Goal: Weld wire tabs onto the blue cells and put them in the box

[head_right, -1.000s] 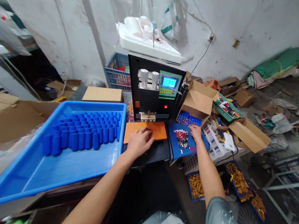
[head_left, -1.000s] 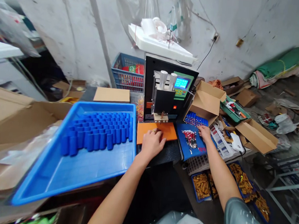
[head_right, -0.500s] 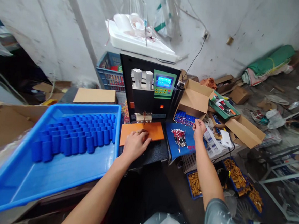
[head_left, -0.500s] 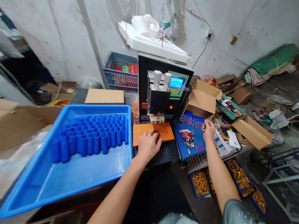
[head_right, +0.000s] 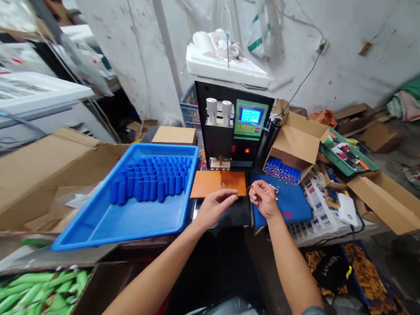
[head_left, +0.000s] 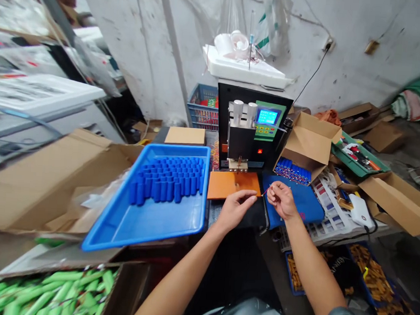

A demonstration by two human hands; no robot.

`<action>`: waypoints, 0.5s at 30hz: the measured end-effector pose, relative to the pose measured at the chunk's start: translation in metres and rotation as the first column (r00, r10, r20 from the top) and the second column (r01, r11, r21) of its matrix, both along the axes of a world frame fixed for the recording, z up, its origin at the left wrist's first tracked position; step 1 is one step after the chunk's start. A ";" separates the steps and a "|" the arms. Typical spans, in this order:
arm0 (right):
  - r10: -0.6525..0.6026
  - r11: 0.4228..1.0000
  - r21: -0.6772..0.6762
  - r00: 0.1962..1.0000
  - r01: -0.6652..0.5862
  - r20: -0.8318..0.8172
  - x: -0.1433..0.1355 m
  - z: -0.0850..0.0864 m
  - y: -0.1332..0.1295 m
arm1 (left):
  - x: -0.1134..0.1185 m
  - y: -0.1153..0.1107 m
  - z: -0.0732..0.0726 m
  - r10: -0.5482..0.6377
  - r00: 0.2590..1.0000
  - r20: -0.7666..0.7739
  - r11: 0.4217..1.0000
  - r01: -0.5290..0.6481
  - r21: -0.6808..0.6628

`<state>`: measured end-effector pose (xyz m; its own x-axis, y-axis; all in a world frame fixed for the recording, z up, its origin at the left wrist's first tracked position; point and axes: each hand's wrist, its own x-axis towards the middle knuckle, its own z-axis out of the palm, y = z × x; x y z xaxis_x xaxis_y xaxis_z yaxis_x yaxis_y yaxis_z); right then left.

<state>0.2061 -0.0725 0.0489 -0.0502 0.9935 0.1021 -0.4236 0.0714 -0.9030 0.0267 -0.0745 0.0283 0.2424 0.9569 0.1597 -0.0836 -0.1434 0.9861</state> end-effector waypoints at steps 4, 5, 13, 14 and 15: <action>0.041 0.998 -0.038 0.998 -0.042 -0.047 -0.015 -0.009 0.003 | 0.005 0.000 -0.006 0.015 0.998 0.062 0.998 -0.011 -0.065; 0.050 0.998 -0.046 0.997 -0.053 -0.051 -0.017 -0.011 0.004 | 0.006 -0.001 -0.008 0.026 0.998 0.062 0.997 -0.021 -0.073; 0.067 0.994 -0.082 0.997 -0.069 -0.026 -0.026 -0.022 0.003 | 0.002 -0.007 -0.012 0.041 0.994 0.098 0.986 -0.025 -0.162; 0.067 0.994 -0.080 0.998 -0.067 -0.007 -0.027 -0.023 0.003 | 0.001 -0.008 -0.011 0.042 0.995 0.094 0.987 -0.027 -0.160; 0.068 0.995 -0.071 0.997 -0.066 0.028 -0.028 -0.024 0.002 | -0.001 -0.009 -0.010 0.041 0.996 0.078 0.988 -0.029 -0.150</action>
